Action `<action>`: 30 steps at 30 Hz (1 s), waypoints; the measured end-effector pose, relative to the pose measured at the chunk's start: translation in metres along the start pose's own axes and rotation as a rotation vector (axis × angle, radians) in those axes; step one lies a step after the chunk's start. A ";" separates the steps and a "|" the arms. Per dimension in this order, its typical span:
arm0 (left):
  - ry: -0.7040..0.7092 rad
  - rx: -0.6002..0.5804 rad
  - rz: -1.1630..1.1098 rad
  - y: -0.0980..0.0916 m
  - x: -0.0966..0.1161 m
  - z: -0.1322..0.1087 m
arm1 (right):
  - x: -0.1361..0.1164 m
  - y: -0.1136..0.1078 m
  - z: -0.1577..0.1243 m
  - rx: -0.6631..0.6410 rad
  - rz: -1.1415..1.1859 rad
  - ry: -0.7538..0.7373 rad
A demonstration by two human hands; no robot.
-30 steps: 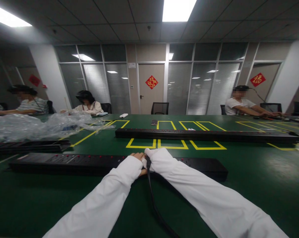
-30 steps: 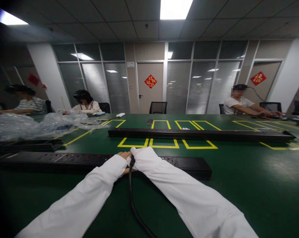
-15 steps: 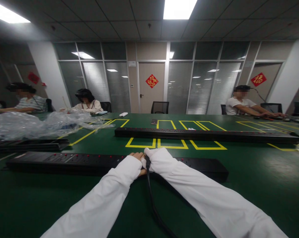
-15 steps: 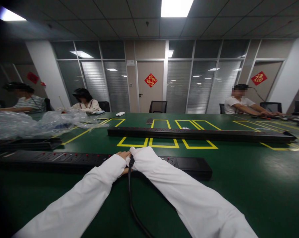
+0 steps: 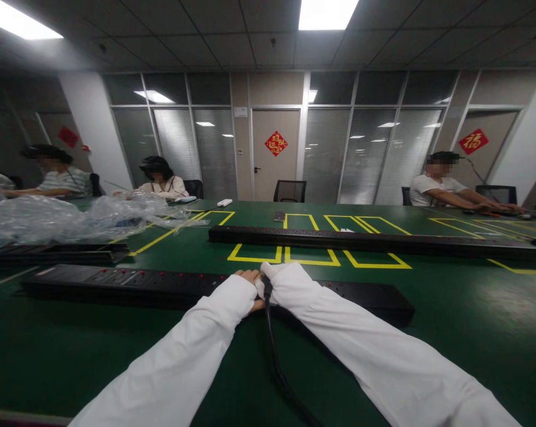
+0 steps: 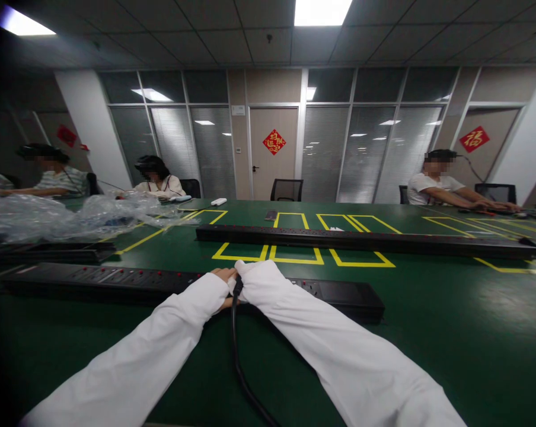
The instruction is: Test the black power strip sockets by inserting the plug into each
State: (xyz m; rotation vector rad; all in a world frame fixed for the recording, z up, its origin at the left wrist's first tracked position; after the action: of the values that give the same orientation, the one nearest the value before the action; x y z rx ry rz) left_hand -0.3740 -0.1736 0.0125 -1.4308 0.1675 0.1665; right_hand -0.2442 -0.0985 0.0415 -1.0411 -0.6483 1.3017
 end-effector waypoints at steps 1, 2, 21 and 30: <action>-0.001 0.005 0.003 0.000 0.000 0.000 | 0.000 0.000 0.000 -0.001 0.013 0.013; -0.004 0.010 0.003 0.001 0.001 0.000 | -0.001 0.001 0.000 -0.012 0.029 0.039; -0.016 0.029 0.032 0.002 0.003 0.001 | -0.001 0.003 -0.001 0.019 0.001 0.055; 0.006 0.023 0.022 0.000 0.003 -0.001 | 0.000 0.001 0.000 -0.013 -0.007 0.030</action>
State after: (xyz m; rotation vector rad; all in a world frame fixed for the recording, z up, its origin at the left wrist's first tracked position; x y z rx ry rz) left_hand -0.3713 -0.1742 0.0122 -1.4072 0.1892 0.1780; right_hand -0.2444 -0.0988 0.0401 -1.0662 -0.6382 1.2745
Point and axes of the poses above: each hand's wrist, its own z-axis towards the middle knuckle, its own y-axis out of the palm, x = y × z, the point moved 1 cm from there along z, towards the middle knuckle, and after that the axes turned 7 degrees about z, right-handed, at the moved point
